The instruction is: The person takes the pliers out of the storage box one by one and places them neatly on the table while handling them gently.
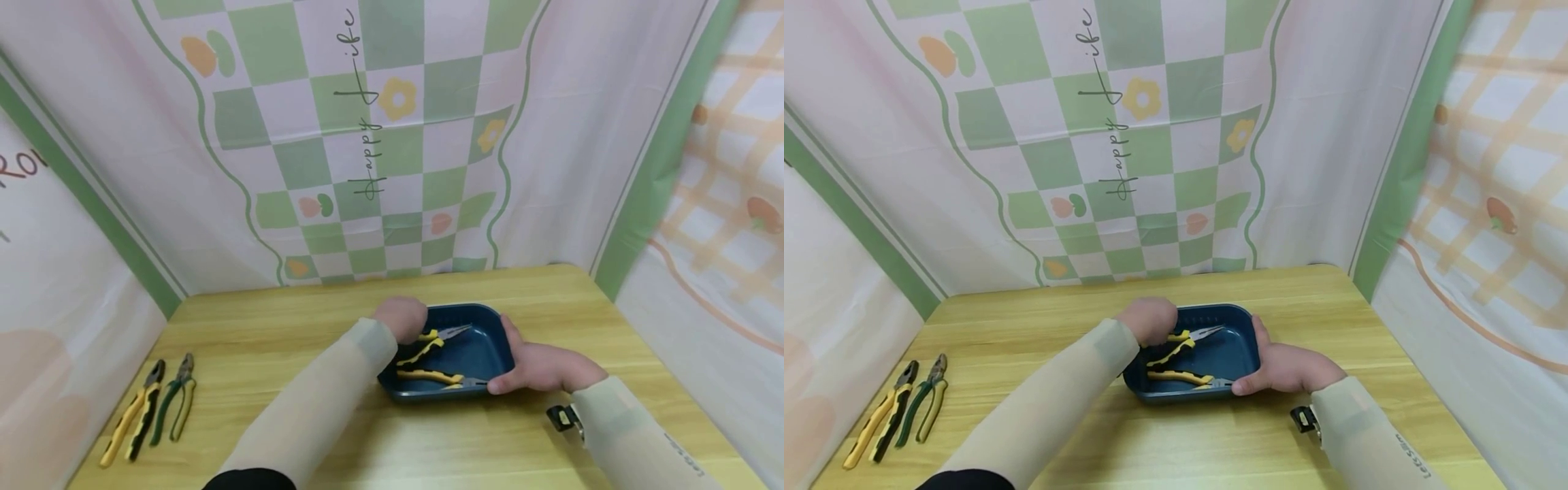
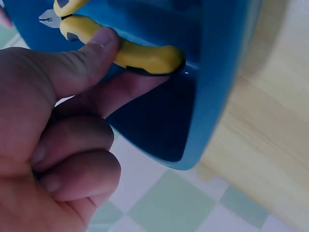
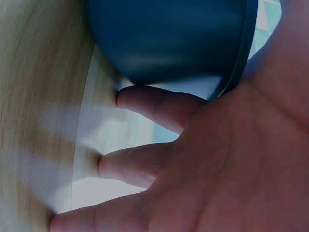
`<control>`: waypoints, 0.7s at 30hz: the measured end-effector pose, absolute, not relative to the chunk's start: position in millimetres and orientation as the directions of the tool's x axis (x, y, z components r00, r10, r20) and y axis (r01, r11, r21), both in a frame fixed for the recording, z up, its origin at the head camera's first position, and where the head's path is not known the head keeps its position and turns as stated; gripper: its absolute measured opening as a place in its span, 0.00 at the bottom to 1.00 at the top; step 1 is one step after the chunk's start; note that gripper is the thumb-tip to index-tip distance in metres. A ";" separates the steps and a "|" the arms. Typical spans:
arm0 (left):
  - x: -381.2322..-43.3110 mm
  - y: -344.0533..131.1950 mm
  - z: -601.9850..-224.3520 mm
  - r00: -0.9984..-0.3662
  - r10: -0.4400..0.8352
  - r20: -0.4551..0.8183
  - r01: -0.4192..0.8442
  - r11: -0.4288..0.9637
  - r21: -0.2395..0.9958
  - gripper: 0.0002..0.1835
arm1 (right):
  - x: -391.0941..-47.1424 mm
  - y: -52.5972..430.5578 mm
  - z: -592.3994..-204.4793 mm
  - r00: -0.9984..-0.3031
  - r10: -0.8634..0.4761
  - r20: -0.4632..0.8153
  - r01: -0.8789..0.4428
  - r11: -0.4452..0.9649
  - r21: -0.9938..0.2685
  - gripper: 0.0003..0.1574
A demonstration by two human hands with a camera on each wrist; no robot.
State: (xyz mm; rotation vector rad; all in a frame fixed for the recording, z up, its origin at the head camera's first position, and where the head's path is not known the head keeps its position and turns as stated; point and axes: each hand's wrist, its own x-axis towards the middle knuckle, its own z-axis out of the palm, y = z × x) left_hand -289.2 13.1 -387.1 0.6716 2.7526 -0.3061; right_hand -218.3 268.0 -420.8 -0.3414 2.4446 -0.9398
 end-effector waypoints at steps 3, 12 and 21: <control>-292.5 8.5 -384.9 -0.843 0.425 -0.328 0.474 0.876 -0.083 0.12 | -218.6 268.0 -421.2 -0.848 -0.393 -0.355 -0.053 0.731 -0.680 0.88; -305.2 -9.3 -380.9 -0.841 0.409 -0.354 0.413 0.908 0.068 0.15 | -218.4 267.0 -420.1 -0.851 -0.397 -0.344 -0.071 0.736 -0.673 0.88; -310.4 -30.7 -378.4 -0.825 0.440 -0.355 0.421 0.897 0.133 0.12 | -217.8 267.4 -420.8 -0.850 -0.390 -0.354 -0.067 0.746 -0.663 0.88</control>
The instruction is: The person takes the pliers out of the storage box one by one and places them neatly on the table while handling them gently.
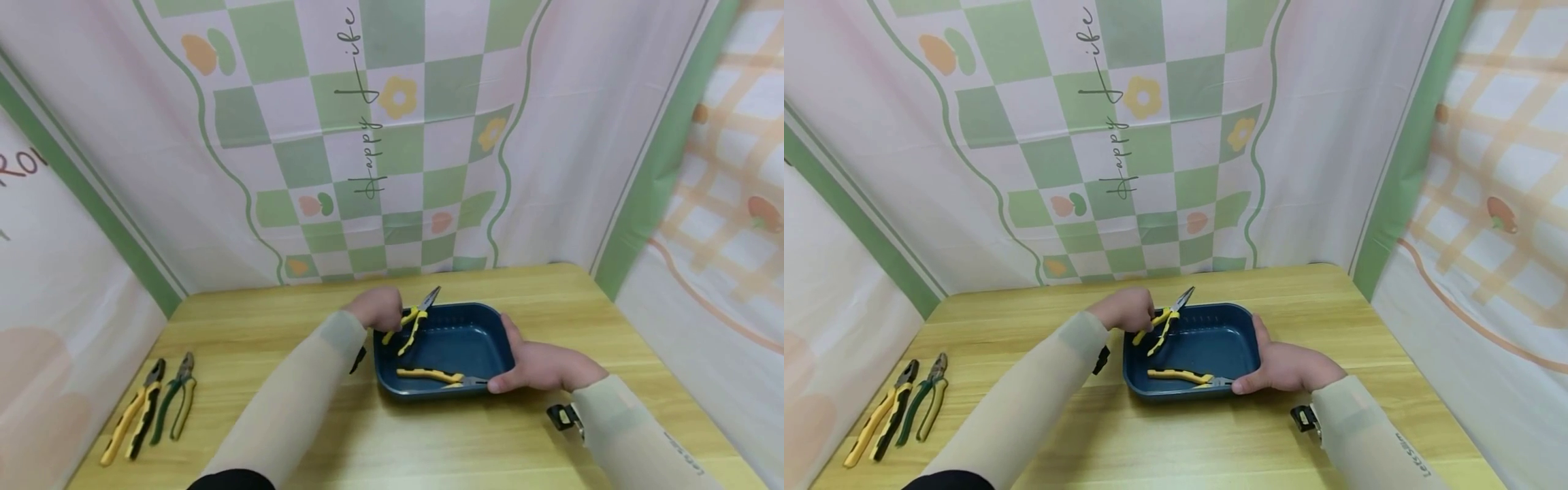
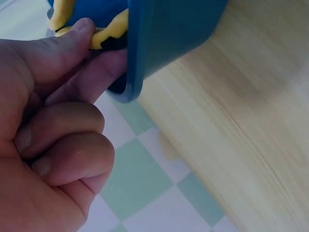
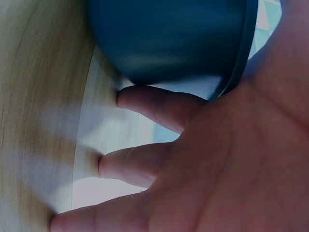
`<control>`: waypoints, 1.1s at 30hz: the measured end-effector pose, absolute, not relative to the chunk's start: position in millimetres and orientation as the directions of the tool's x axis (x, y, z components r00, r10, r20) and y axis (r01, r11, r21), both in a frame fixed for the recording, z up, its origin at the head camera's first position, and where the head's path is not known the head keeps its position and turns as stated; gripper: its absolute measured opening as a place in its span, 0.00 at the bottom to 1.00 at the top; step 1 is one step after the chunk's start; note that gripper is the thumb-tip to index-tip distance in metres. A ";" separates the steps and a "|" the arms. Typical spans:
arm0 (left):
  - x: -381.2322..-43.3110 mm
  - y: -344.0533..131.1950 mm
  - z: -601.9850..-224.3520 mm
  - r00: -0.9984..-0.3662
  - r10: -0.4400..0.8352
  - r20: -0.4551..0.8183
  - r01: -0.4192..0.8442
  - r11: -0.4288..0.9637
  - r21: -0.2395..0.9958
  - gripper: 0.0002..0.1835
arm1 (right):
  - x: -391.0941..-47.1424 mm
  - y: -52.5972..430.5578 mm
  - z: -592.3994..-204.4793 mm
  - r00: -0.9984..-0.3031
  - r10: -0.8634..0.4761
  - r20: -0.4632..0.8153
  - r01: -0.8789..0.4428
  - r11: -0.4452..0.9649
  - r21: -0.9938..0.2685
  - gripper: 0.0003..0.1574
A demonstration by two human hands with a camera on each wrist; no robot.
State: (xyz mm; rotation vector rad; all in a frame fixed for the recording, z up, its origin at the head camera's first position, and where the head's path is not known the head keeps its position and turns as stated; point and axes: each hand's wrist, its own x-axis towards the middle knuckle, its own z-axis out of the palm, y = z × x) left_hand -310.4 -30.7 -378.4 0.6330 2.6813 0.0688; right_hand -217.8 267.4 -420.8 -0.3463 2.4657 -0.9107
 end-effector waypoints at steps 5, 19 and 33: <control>-310.9 -45.6 -375.7 -0.818 0.474 -0.325 0.408 0.878 0.251 0.15 | -217.5 267.4 -421.1 -0.849 -0.392 -0.353 -0.067 0.744 -0.665 0.88; -318.3 -93.8 -377.9 -0.834 0.499 -0.236 0.317 0.783 0.535 0.14 | -219.4 268.7 -423.5 -0.847 -0.390 -0.361 -0.055 0.740 -0.671 0.88; -315.0 -138.4 -390.1 -0.895 0.345 -0.282 0.141 0.820 0.555 0.10 | -219.2 268.0 -421.4 -0.846 -0.391 -0.362 -0.059 0.744 -0.666 0.88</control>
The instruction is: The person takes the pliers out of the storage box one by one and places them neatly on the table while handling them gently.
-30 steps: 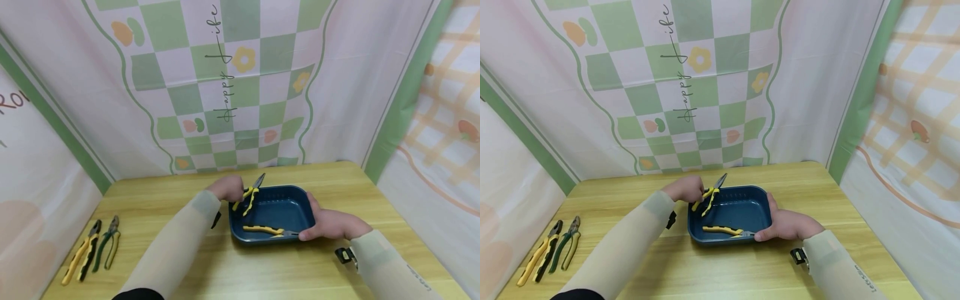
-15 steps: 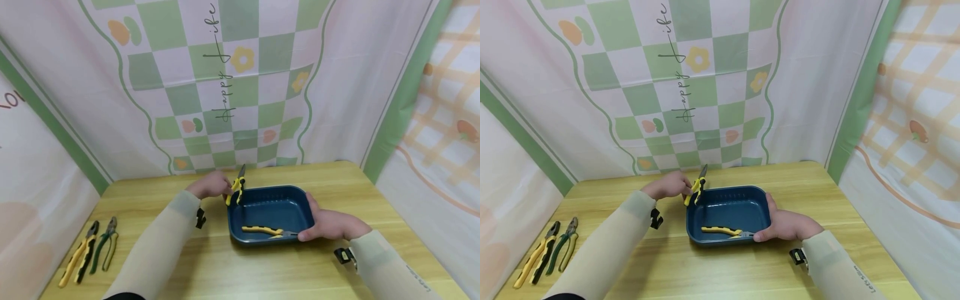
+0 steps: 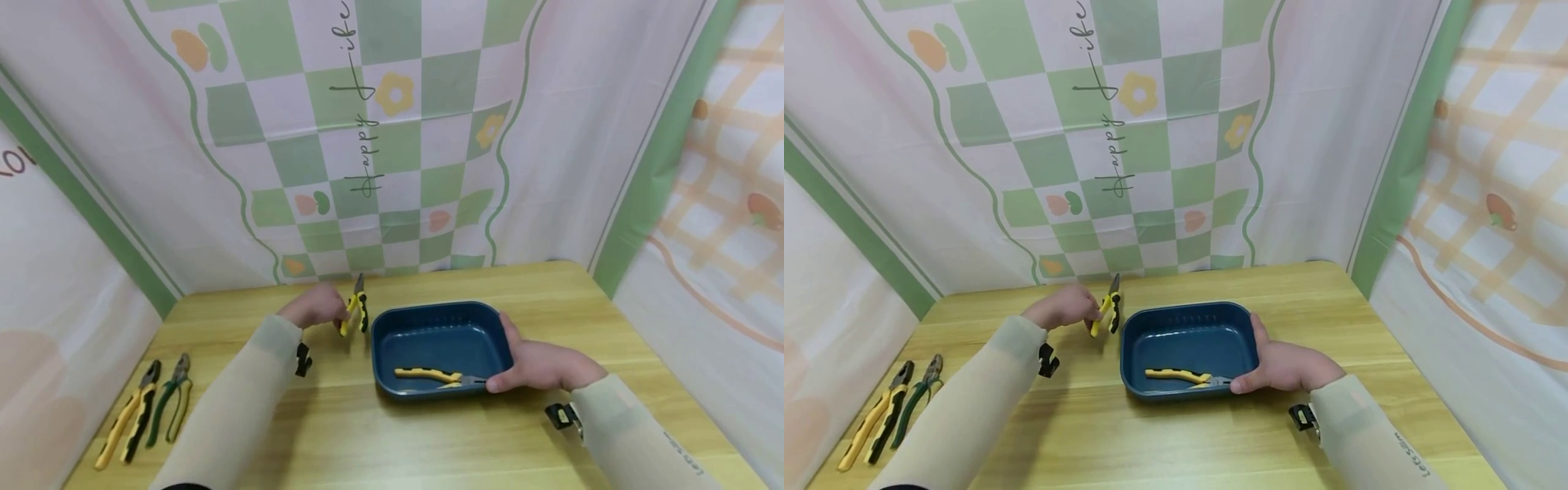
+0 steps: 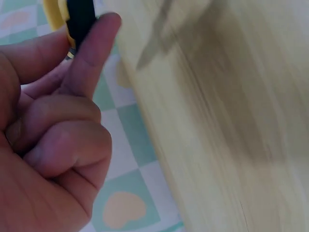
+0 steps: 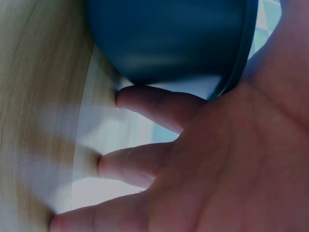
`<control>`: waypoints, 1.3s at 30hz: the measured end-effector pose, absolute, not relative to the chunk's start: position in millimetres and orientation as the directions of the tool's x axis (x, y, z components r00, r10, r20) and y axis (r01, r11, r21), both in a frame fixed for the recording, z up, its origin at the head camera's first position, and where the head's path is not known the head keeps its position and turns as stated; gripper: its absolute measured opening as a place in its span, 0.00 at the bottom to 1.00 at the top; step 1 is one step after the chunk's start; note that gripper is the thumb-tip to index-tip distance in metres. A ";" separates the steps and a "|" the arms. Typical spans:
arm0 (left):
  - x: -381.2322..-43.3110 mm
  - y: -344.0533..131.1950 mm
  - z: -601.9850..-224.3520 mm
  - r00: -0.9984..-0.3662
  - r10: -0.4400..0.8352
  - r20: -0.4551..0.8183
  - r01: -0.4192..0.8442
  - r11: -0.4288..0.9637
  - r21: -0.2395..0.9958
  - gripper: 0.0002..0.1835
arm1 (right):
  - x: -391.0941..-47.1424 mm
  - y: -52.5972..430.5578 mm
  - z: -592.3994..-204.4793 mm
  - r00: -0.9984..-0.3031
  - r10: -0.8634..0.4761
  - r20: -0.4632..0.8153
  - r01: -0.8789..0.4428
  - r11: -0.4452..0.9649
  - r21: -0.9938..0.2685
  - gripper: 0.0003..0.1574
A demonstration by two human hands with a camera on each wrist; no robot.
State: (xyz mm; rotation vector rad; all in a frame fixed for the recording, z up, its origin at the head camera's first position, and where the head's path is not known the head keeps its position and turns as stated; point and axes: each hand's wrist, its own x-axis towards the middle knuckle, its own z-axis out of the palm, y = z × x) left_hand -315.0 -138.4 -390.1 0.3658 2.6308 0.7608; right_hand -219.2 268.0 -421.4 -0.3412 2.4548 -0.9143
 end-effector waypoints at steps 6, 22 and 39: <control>-309.7 -151.0 -403.0 -0.915 0.243 -0.322 0.088 0.899 0.429 0.13 | -219.3 268.2 -421.8 -0.845 -0.399 -0.356 -0.061 0.733 -0.677 0.88; -283.5 -186.1 -429.1 -0.910 0.176 -0.375 0.083 0.964 0.252 0.13 | -220.2 268.7 -423.5 -0.846 -0.405 -0.348 -0.066 0.726 -0.685 0.88; -251.6 -154.0 -414.9 -0.971 0.007 -0.238 -0.026 0.990 0.138 0.26 | -222.1 269.2 -424.8 -0.846 -0.403 -0.348 -0.071 0.733 -0.676 0.89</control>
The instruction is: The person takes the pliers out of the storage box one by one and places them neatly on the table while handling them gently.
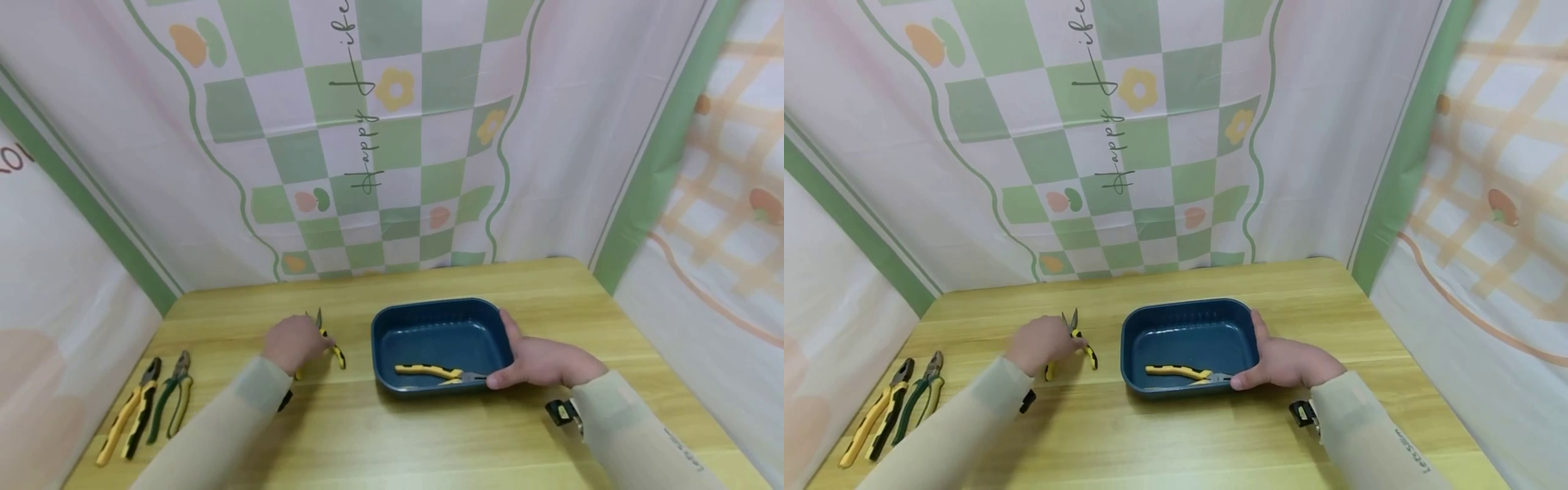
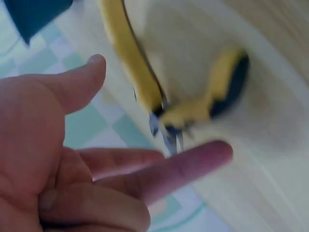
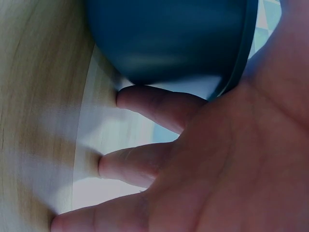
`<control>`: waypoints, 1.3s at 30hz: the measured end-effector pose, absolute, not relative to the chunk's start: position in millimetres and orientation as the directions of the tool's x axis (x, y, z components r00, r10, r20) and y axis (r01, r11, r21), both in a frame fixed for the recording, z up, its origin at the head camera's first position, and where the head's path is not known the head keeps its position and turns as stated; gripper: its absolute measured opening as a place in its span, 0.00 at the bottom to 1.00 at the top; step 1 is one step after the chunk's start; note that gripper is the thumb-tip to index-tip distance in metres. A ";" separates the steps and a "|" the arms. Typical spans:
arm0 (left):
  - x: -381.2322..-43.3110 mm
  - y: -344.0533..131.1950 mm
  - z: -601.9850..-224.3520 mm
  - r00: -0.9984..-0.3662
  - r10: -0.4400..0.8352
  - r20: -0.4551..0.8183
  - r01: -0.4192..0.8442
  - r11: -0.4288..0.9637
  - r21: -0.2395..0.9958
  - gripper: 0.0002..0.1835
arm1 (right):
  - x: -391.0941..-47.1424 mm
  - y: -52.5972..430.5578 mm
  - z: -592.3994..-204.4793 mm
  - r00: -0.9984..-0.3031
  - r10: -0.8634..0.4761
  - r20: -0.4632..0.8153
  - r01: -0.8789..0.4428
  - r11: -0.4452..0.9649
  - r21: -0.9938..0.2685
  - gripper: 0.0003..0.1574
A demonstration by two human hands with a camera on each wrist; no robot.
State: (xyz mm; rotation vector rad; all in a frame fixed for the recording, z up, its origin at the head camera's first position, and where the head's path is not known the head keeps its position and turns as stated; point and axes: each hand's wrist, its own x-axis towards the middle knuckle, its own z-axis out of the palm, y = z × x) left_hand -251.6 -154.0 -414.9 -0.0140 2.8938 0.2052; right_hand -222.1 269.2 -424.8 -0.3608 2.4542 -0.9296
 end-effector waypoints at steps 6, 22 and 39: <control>-254.2 -135.4 -425.0 -0.965 -0.040 -0.259 -0.061 0.995 0.073 0.26 | -221.5 266.8 -421.5 -0.848 -0.399 -0.350 -0.075 0.743 -0.665 0.88; -229.4 -152.3 -421.1 -0.934 -0.056 -0.354 -0.074 0.997 0.037 0.11 | -221.3 266.0 -422.2 -0.846 -0.398 -0.354 -0.073 0.744 -0.664 0.88; -196.0 -211.1 -416.3 -0.941 -0.110 -0.321 -0.139 0.988 0.069 0.13 | -220.5 268.6 -422.9 -0.847 -0.410 -0.338 -0.087 0.735 -0.673 0.88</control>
